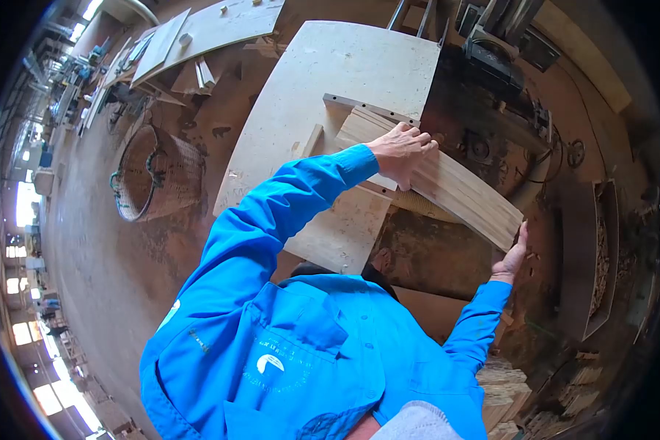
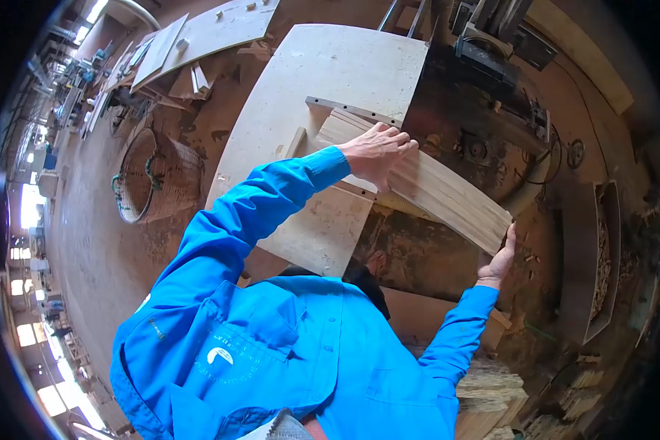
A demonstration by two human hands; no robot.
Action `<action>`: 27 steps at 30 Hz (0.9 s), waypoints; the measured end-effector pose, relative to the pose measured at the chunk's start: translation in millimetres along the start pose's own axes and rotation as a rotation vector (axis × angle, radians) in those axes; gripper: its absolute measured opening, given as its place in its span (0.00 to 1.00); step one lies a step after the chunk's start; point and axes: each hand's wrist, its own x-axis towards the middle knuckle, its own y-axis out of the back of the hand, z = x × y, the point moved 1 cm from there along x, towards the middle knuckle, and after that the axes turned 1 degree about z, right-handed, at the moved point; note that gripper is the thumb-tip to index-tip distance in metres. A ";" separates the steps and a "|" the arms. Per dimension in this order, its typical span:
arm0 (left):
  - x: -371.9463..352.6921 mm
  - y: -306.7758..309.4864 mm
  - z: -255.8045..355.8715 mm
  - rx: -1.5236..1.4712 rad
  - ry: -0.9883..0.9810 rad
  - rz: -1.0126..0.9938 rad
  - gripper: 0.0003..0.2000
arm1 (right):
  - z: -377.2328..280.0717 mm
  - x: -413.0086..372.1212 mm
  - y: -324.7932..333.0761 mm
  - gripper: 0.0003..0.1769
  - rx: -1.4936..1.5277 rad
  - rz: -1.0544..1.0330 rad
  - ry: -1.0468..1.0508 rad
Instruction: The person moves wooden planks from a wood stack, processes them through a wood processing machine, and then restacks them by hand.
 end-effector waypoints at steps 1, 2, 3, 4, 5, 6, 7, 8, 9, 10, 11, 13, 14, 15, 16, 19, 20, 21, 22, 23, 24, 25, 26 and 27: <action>2.9 -7.4 -3.7 0.002 0.005 -0.012 0.57 | 4.4 8.1 1.1 0.32 -0.020 0.026 -0.022; 0.7 -15.0 -6.7 -0.004 0.020 -0.011 0.57 | 10.2 13.8 0.0 0.33 -0.043 0.018 0.003; 1.7 -21.9 -11.6 -0.016 0.024 -0.016 0.58 | 13.8 21.8 -1.3 0.33 -0.054 0.009 -0.009; 1.2 -25.0 -16.6 -0.025 0.031 -0.017 0.59 | 17.3 31.0 -3.5 0.33 -0.071 0.008 -0.031; -0.9 -28.6 -20.0 -0.030 0.049 -0.016 0.59 | 20.0 38.8 -6.1 0.33 -0.088 0.005 -0.054; -2.6 -33.2 -23.0 -0.041 0.064 -0.036 0.59 | 22.4 46.6 -9.4 0.33 -0.097 -0.008 -0.063; -5.2 -38.8 -26.7 -0.055 0.076 -0.059 0.60 | 25.7 51.9 -12.8 0.32 -0.094 -0.040 -0.097; -9.5 -44.4 -30.0 -0.039 0.070 0.001 0.61 | 28.5 54.3 -14.6 0.32 -0.093 -0.066 -0.130; -14.0 -50.9 -33.0 -0.053 0.075 0.001 0.61 | 30.7 54.5 -14.6 0.32 -0.106 -0.064 -0.136; -16.6 -50.7 -33.7 -0.097 0.077 0.017 0.61 | 32.6 58.6 -12.8 0.32 -0.098 -0.067 -0.145; -18.1 -51.7 -37.8 -0.141 0.084 0.039 0.61 | 33.6 67.1 -11.9 0.33 -0.095 -0.076 -0.151; -24.4 -64.8 -45.1 -0.217 0.093 0.083 0.62 | 35.2 74.4 -9.3 0.32 -0.108 -0.078 -0.176; -24.4 -73.2 -48.0 -0.232 0.062 0.174 0.63 | 35.5 75.5 -10.6 0.32 -0.116 -0.091 -0.179; -25.5 -80.7 -51.9 -0.242 0.029 0.265 0.64 | 35.9 76.9 -12.2 0.32 -0.119 -0.101 -0.180; -29.2 -78.9 -53.3 -0.200 0.018 0.266 0.59 | 36.6 79.5 -12.4 0.32 -0.102 -0.123 -0.196; -33.3 -91.7 -51.6 -0.225 0.078 0.336 0.52 | 46.5 88.1 -10.6 0.32 -0.079 -0.130 -0.147; -38.2 -94.2 -52.9 -0.163 0.079 0.349 0.48 | 48.5 85.0 -18.0 0.32 -0.095 -0.129 -0.150; -42.3 -95.7 -55.8 -0.175 0.088 0.354 0.48 | 51.8 80.7 -24.9 0.32 -0.110 -0.111 -0.119; -45.3 -97.9 -58.6 -0.176 0.102 0.342 0.49 | 55.1 76.1 -32.7 0.32 -0.123 -0.097 -0.085; -52.1 -98.2 -60.6 -0.177 0.115 0.330 0.49 | 58.5 66.6 -41.3 0.32 -0.138 -0.100 -0.085; -56.2 -99.1 -62.6 -0.186 0.123 0.336 0.49 | 61.4 59.1 -47.9 0.32 -0.140 -0.097 -0.069; -59.0 -100.7 -65.1 -0.182 0.098 0.376 0.50 | 62.1 57.0 -47.2 0.32 -0.144 -0.092 -0.051; -60.5 -101.6 -67.6 -0.175 0.069 0.417 0.51 | 62.0 55.3 -46.9 0.32 -0.156 -0.093 -0.046; -61.3 -103.0 -69.3 -0.182 0.069 0.427 0.51 | 62.8 53.5 -46.2 0.33 -0.207 -0.104 -0.031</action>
